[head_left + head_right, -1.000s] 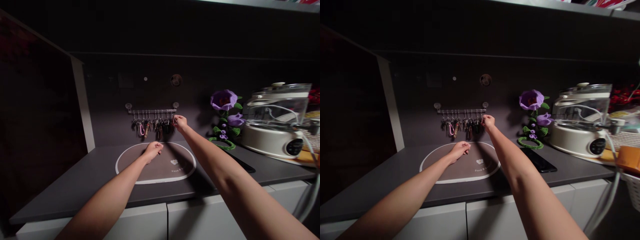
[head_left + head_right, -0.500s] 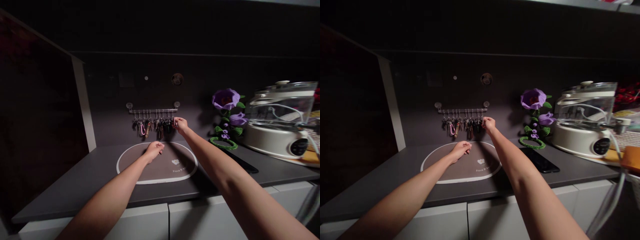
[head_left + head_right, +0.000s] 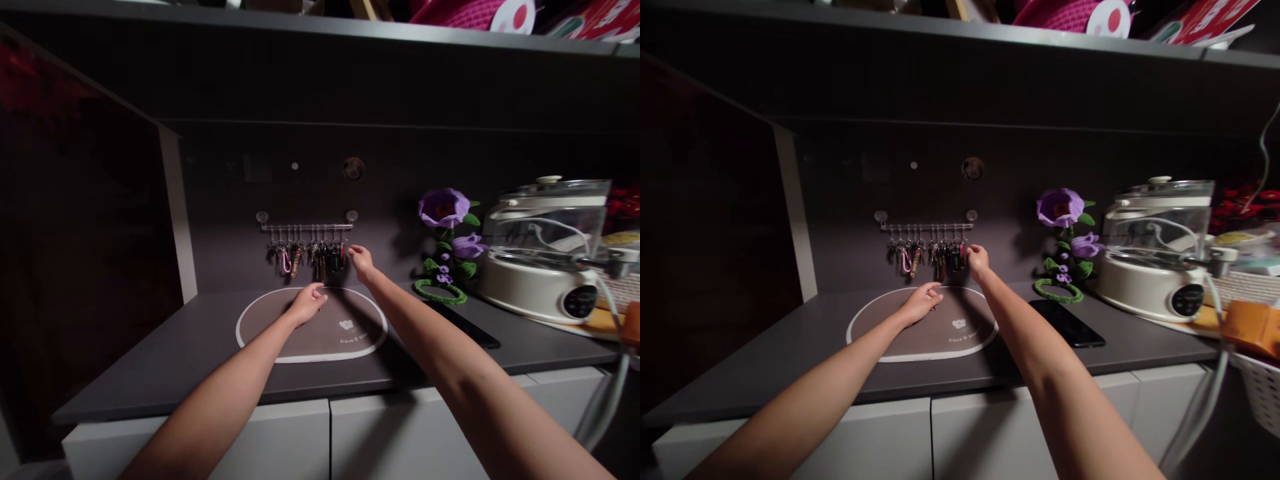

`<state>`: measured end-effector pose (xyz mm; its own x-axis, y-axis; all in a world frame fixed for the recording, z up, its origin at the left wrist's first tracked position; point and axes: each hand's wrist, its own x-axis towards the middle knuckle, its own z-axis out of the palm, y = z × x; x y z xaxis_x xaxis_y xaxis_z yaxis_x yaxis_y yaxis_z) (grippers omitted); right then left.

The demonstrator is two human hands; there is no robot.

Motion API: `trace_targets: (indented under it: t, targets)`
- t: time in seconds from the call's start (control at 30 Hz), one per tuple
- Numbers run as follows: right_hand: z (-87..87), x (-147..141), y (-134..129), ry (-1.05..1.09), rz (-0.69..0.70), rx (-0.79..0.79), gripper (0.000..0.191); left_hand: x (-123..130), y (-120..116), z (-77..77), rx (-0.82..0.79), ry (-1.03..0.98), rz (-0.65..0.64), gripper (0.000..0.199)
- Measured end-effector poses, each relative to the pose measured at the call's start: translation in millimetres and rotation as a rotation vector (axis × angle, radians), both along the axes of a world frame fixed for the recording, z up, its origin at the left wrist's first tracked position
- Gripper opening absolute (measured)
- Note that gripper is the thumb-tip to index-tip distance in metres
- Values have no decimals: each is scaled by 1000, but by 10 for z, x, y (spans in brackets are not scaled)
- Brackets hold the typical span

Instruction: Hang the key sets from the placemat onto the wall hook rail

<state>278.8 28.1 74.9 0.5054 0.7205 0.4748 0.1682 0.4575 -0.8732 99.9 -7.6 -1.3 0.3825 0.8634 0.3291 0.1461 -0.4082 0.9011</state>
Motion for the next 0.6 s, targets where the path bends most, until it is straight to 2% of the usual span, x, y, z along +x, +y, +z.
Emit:
trace_targets:
  t: [0.07, 0.13, 0.23, 0.33, 0.43, 0.6]
  targets:
    - [-55, -43, -122, 40, -69, -63, 22, -17, -66, 61, 48, 47, 15, 60]
    - [-106, -105, -267, 20, -38, -103, 34, -42, -139, 150, 95, 114, 42, 76]
    - [-173, -222, -520, -18, 69, -112, 53, -108, -254, 300, 146, 209, 24, 93]
    - [-234, -349, -808, -89, 251, -47, 74, -225, -385, 403, 186, 174, -8, 101]
    - [-302, -452, -1091, -183, 389, 51, 90, -380, -535, 415, 286, 42, 21, 102]
    - [-431, -530, -1428, -392, 527, 111, 96, -637, -774, 271, 360, -57, 2, 103]
